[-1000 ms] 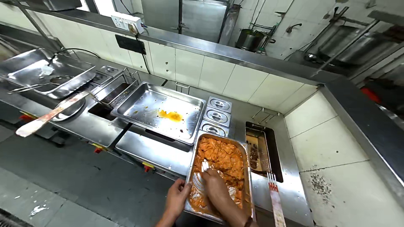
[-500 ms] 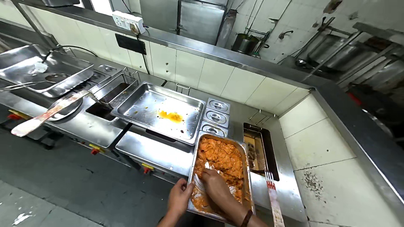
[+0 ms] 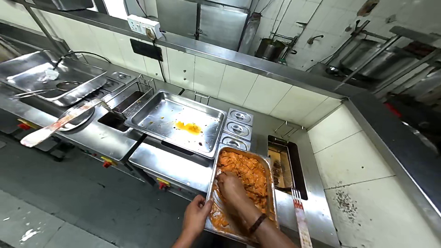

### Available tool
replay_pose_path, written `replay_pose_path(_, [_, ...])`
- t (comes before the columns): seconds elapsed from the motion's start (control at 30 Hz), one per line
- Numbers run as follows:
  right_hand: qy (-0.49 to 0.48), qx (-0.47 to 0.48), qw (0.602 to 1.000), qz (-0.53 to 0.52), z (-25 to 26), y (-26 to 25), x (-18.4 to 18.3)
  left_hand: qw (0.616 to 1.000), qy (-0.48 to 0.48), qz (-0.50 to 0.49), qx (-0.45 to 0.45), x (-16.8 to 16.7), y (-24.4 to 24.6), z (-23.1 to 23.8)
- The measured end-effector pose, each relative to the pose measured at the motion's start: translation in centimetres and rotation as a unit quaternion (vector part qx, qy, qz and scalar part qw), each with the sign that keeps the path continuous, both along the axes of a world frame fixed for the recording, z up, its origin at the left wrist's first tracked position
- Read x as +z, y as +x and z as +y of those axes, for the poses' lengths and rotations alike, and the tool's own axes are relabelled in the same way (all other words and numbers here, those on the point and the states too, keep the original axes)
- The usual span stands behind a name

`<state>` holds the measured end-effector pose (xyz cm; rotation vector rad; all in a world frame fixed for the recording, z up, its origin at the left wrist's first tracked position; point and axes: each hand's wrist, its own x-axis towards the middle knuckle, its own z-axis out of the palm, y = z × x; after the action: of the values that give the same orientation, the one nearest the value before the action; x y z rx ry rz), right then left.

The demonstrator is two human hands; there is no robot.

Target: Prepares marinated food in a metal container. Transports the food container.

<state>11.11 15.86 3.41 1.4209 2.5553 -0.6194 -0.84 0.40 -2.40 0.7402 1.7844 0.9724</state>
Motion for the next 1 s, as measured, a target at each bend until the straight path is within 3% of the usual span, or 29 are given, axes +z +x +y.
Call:
replay_pose_path(0.13, [-0.069, -0.035, 0.997, 0.010, 1.5, 1.5, 1.6, 1.000, 0.001, 0.000, 0.006, 0.1, -0.1, -0.2])
replay_pose_path(0.23, [-0.091, -0.128, 0.977, 0.147, 2.4, 4.3, 2.6, 1.000, 0.011, -0.004, 0.012, 0.0, 0.0, -0.1])
replay_pose_path(0.3, [-0.119, -0.214, 0.934, 0.261, 2.4, 5.9, 2.5, 1.000, 0.015, -0.005, 0.012, -0.2, 0.2, -0.1])
replay_pose_path(0.37, [-0.196, -0.325, 0.840, 0.389, 1.9, 6.5, 3.2, 1.000, 0.012, -0.002, 0.007, -0.4, 0.1, 0.0])
replay_pose_path(0.47, [-0.340, -0.453, 0.620, 0.543, 1.3, 6.9, 4.3, 1.000, 0.013, -0.002, 0.004, -0.5, 0.0, 0.0])
replay_pose_path(0.5, [-0.376, -0.466, 0.568, 0.565, 1.3, 7.2, 4.3, 1.000, 0.015, -0.002, 0.004, -0.6, 0.1, 0.1])
replay_pose_path(0.63, [-0.510, -0.421, 0.424, 0.619, 0.9, 7.9, 3.7, 1.000, 0.019, -0.004, 0.001, -0.7, 0.0, 0.3])
replay_pose_path(0.73, [-0.457, -0.459, 0.417, 0.638, 0.1, 7.7, 3.7, 1.000, 0.026, -0.006, 0.006, -0.5, 0.0, 0.1])
replay_pose_path(0.83, [-0.468, -0.427, 0.429, 0.644, -0.5, 8.2, 3.3, 1.000, 0.021, -0.009, 0.010, -0.4, 0.0, 0.2])
replay_pose_path(0.93, [-0.514, -0.418, 0.398, 0.635, -0.7, 8.3, 3.2, 1.000, 0.021, -0.015, 0.015, -0.5, 0.0, 0.1])
replay_pose_path(1.0, [-0.493, -0.457, 0.396, 0.626, -0.8, 8.1, 3.2, 0.999, 0.025, -0.019, 0.020, -0.5, 0.1, 0.1])
